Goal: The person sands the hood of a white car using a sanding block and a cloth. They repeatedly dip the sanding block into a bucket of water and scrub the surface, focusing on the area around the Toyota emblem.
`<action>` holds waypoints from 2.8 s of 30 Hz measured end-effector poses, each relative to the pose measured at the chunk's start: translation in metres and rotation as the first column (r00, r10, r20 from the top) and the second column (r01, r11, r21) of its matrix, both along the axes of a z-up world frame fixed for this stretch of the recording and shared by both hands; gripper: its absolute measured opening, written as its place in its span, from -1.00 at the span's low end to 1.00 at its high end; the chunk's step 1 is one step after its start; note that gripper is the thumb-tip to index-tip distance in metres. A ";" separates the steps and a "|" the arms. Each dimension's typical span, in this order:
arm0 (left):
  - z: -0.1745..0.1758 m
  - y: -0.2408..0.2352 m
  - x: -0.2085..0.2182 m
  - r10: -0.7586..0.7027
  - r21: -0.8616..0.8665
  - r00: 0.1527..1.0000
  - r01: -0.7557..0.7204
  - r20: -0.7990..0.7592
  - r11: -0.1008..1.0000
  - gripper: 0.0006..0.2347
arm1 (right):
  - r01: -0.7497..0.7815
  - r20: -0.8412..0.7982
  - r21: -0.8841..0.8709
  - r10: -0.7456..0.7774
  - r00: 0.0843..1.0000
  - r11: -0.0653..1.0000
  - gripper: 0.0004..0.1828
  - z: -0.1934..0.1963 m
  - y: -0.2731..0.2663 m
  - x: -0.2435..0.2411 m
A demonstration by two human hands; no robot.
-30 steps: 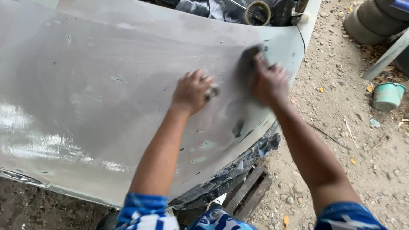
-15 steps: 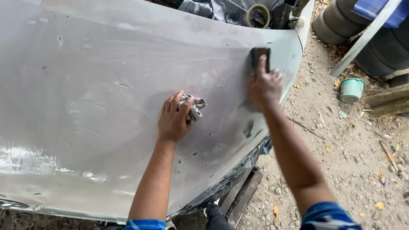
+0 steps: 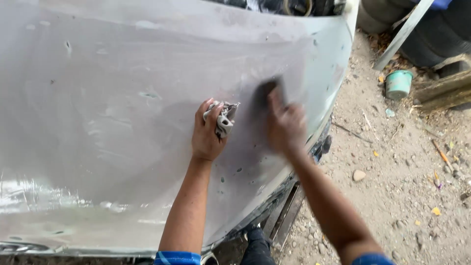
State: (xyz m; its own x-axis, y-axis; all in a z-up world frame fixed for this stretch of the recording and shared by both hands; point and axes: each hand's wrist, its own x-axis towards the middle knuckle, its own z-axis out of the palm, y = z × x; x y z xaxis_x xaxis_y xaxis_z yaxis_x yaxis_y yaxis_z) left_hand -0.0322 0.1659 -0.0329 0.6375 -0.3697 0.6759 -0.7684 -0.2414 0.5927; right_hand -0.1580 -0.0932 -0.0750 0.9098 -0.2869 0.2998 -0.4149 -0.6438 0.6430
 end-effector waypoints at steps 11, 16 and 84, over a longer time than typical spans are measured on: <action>-0.004 0.000 0.005 -0.034 -0.070 0.999 0.035 0.024 0.997 -0.60 | 0.190 0.079 0.440 -0.248 0.965 0.878 -0.24 0.074 0.030 0.000; -0.005 0.003 0.005 -0.053 -0.154 0.999 0.051 -0.010 0.987 -0.62 | -0.382 0.259 0.576 0.282 0.924 0.723 -0.27 0.024 0.114 -0.039; -0.010 0.077 0.017 -0.054 0.176 0.986 0.025 0.159 0.984 -0.64 | 0.343 -0.088 0.639 -0.377 0.922 0.689 -0.25 0.105 0.008 -0.037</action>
